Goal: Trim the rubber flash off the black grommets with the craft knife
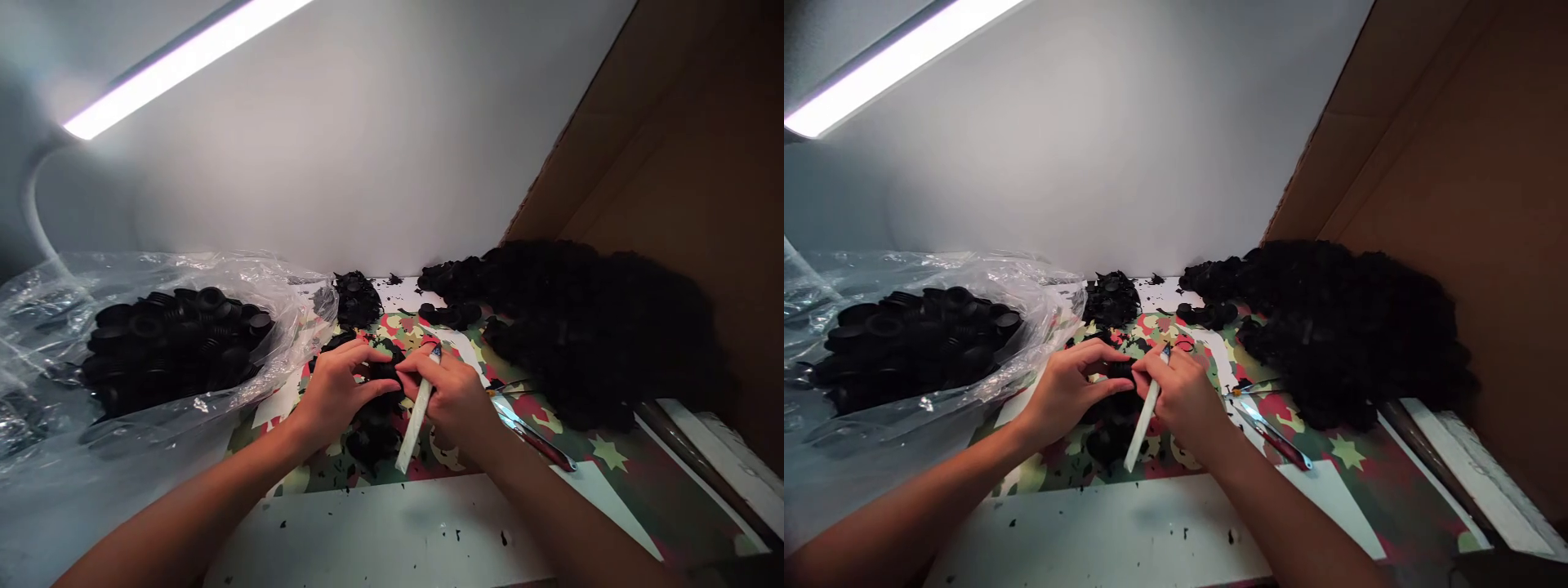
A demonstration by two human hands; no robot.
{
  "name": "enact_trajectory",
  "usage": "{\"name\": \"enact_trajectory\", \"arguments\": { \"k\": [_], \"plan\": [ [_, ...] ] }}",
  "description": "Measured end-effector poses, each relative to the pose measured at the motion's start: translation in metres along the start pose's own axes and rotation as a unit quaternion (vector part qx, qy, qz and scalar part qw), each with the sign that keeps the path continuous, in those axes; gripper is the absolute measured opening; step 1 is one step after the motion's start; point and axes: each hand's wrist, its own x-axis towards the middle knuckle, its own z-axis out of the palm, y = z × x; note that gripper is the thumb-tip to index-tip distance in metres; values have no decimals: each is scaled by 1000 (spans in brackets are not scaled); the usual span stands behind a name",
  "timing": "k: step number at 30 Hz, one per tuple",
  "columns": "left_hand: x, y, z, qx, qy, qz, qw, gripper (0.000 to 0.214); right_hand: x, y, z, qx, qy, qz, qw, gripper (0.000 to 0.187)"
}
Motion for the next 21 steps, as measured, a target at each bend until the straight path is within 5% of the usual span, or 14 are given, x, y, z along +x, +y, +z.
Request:
{"name": "enact_trajectory", "arguments": {
  "k": [3, 8, 10, 14, 21],
  "plan": [
    [1, 1, 0, -39, -1, -11, 999, 22, 3, -4, 0, 28, 0, 53, 998, 15],
    [4, 7, -4, -187, -21, -83, 979, 25, 12, 6, -12, 49, 63, 242, 967, 8],
    [6, 8, -5, -238, -35, -98, 966, 26, 15, 12, -16, 123, 19, 297, 947, 16],
    [8, 8, -5, -305, -50, -88, 947, 28, 15, 12, -13, 282, -83, 318, 901, 23],
    [8, 4, -2, -293, -6, -97, 951, 30, 14, -5, -2, 374, -15, 337, 864, 28]
  ]
}}
